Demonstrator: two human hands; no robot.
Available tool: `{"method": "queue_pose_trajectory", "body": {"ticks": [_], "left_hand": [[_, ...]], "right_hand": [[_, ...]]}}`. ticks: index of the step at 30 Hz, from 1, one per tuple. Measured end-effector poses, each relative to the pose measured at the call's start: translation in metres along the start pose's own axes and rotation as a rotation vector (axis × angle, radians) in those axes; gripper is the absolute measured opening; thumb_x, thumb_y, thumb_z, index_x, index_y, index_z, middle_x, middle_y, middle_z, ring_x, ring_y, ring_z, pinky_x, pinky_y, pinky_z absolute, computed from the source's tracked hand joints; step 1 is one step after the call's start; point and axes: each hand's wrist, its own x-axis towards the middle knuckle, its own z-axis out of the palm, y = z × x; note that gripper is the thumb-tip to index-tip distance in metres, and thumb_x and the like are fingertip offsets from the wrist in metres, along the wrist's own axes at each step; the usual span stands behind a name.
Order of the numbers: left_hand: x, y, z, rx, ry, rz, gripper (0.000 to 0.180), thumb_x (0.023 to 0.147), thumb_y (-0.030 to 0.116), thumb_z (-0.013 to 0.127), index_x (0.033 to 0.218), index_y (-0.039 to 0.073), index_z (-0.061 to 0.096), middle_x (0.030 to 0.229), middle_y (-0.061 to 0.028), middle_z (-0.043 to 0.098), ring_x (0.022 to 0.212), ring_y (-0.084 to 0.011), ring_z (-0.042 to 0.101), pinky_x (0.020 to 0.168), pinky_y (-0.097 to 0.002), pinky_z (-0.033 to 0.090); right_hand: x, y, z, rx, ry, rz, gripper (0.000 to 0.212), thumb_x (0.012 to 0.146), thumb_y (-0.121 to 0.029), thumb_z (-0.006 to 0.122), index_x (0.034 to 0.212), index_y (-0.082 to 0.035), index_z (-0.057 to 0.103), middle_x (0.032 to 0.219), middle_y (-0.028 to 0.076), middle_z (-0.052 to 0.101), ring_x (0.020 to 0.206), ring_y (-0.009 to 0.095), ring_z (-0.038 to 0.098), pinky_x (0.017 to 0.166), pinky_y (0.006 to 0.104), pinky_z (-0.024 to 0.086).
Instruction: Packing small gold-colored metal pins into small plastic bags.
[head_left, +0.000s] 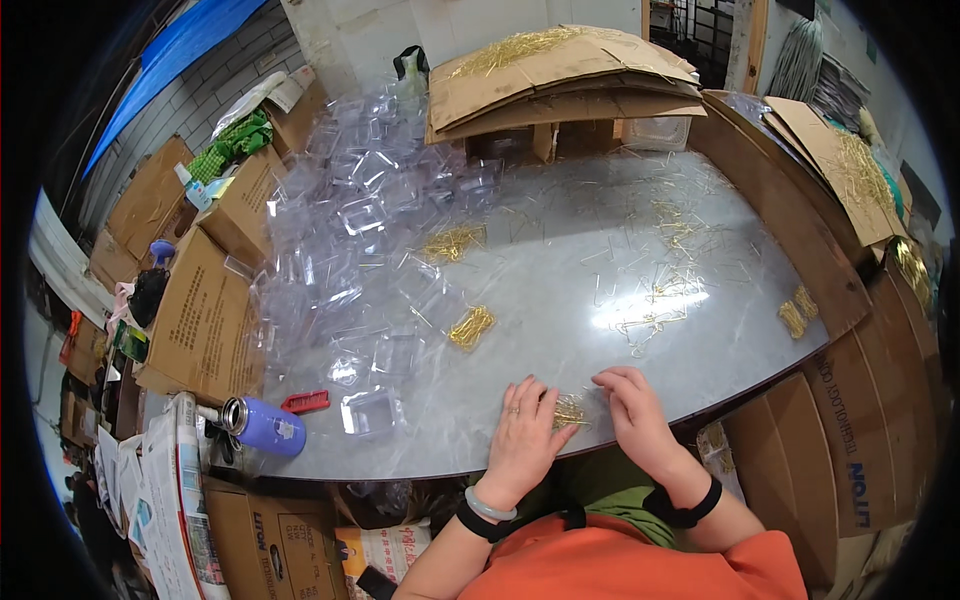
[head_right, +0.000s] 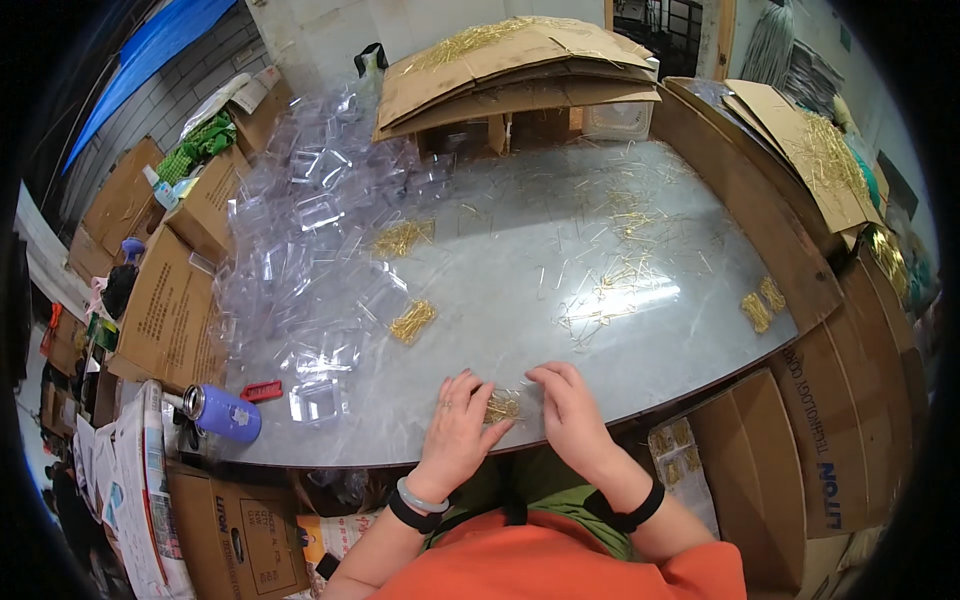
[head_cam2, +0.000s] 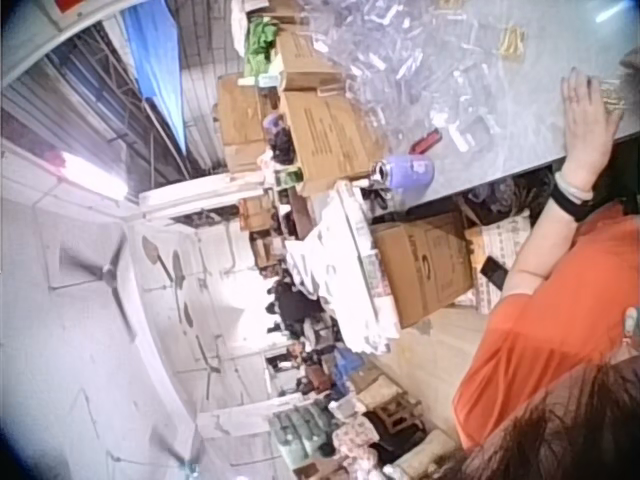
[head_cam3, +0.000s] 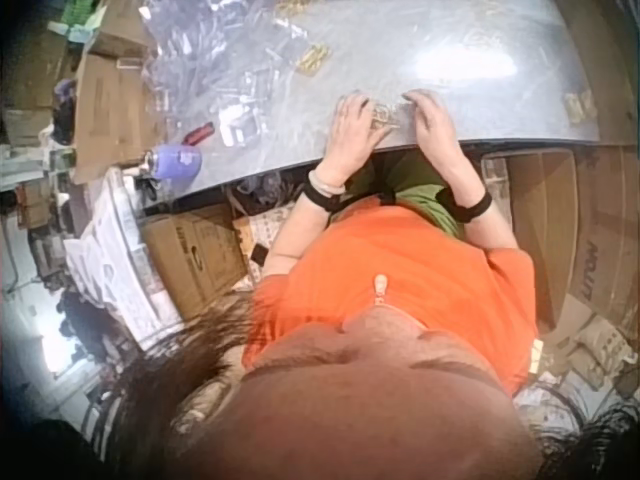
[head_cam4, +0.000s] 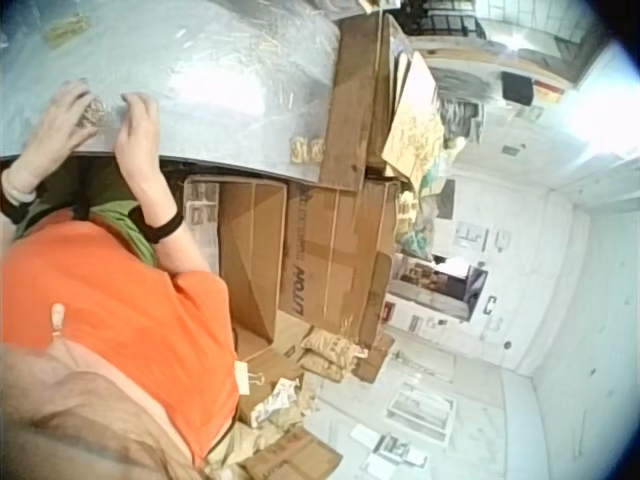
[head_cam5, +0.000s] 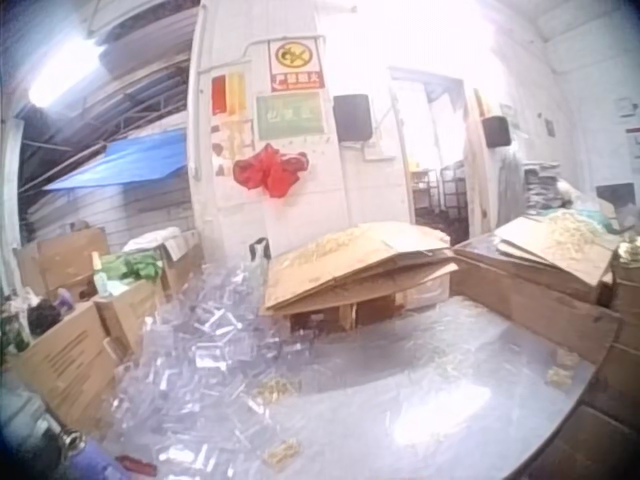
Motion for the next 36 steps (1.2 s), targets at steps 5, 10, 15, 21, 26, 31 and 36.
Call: {"method": "queue_pose_trajectory", "body": {"ticks": [5, 10, 15, 21, 26, 31, 36], "left_hand": [[0.002, 0.004, -0.001, -0.01, -0.013, -0.008, 0.05, 0.089, 0.019, 0.076, 0.129, -0.001, 0.054, 0.132, -0.0202, 0.048, 0.133, -0.0436, 0.046, 0.117, -0.0566, 0.035], [0.0, 0.001, -0.002, -0.019, -0.014, -0.009, 0.046, 0.089, 0.015, 0.074, 0.128, -0.001, 0.054, 0.132, -0.0207, 0.049, 0.134, -0.0442, 0.046, 0.118, -0.0566, 0.034], [0.0, 0.0, 0.003, -0.051, 0.003, -0.052, 0.051, 0.1, 0.026, 0.063, 0.139, -0.004, 0.049, 0.138, -0.0245, 0.049, 0.136, -0.0443, 0.045, 0.119, -0.0557, 0.032], [-0.006, -0.015, -0.002, -0.719, 0.141, -0.256, 0.063, 0.104, 0.033, 0.059, 0.149, -0.006, 0.04, 0.14, -0.0267, 0.049, 0.136, -0.0441, 0.045, 0.118, -0.0505, 0.034], [-0.025, -0.017, -0.036, -0.442, 0.056, -0.292, 0.069, 0.091, 0.021, 0.077, 0.148, -0.003, 0.044, 0.14, -0.025, 0.051, 0.133, -0.0418, 0.048, 0.111, -0.047, 0.041], [-0.033, -0.014, -0.052, -0.073, -0.083, -0.248, 0.073, 0.08, 0.016, 0.084, 0.142, -0.001, 0.051, 0.136, -0.0221, 0.053, 0.128, -0.0407, 0.051, 0.107, -0.0455, 0.044], [-0.02, -0.018, -0.056, -0.108, -0.133, -0.21, 0.072, 0.08, 0.015, 0.083, 0.142, 0.0, 0.051, 0.136, -0.0226, 0.054, 0.123, -0.0437, 0.054, 0.104, -0.0466, 0.046]], "right_hand": [[-0.011, -0.003, 0.023, -0.073, 0.077, -0.08, 0.051, 0.085, 0.014, 0.051, 0.134, 0.003, 0.055, 0.138, 0.023, 0.055, 0.126, 0.042, 0.055, 0.107, 0.0433, 0.047], [-0.008, -0.017, 0.017, -0.074, -0.103, -0.139, 0.059, 0.083, 0.007, 0.059, 0.141, 0.003, 0.049, 0.145, 0.025, 0.049, 0.133, 0.044, 0.049, 0.111, 0.0457, 0.044], [-0.009, -0.009, 0.02, -0.282, -0.139, -0.259, 0.062, 0.085, 0.0, 0.066, 0.143, 0.006, 0.045, 0.148, 0.024, 0.046, 0.139, 0.044, 0.043, 0.113, 0.0457, 0.043], [0.004, -0.001, 0.038, -0.36, -0.212, -0.381, 0.052, 0.092, -0.007, 0.068, 0.14, 0.004, 0.05, 0.143, 0.021, 0.052, 0.14, 0.041, 0.045, 0.112, 0.0469, 0.044], [0.007, 0.002, 0.03, -0.337, -0.239, -0.412, 0.051, 0.092, -0.011, 0.07, 0.138, 0.001, 0.053, 0.14, 0.019, 0.055, 0.137, 0.039, 0.049, 0.111, 0.046, 0.046], [0.013, -0.005, 0.028, -0.309, -0.244, -0.449, 0.049, 0.09, -0.012, 0.072, 0.135, 0.0, 0.056, 0.137, 0.018, 0.057, 0.134, 0.037, 0.052, 0.112, 0.047, 0.045], [0.015, -0.003, 0.028, -0.285, -0.234, -0.482, 0.045, 0.088, -0.011, 0.074, 0.129, -0.003, 0.059, 0.132, 0.015, 0.06, 0.129, 0.035, 0.056, 0.114, 0.0481, 0.044]]}}
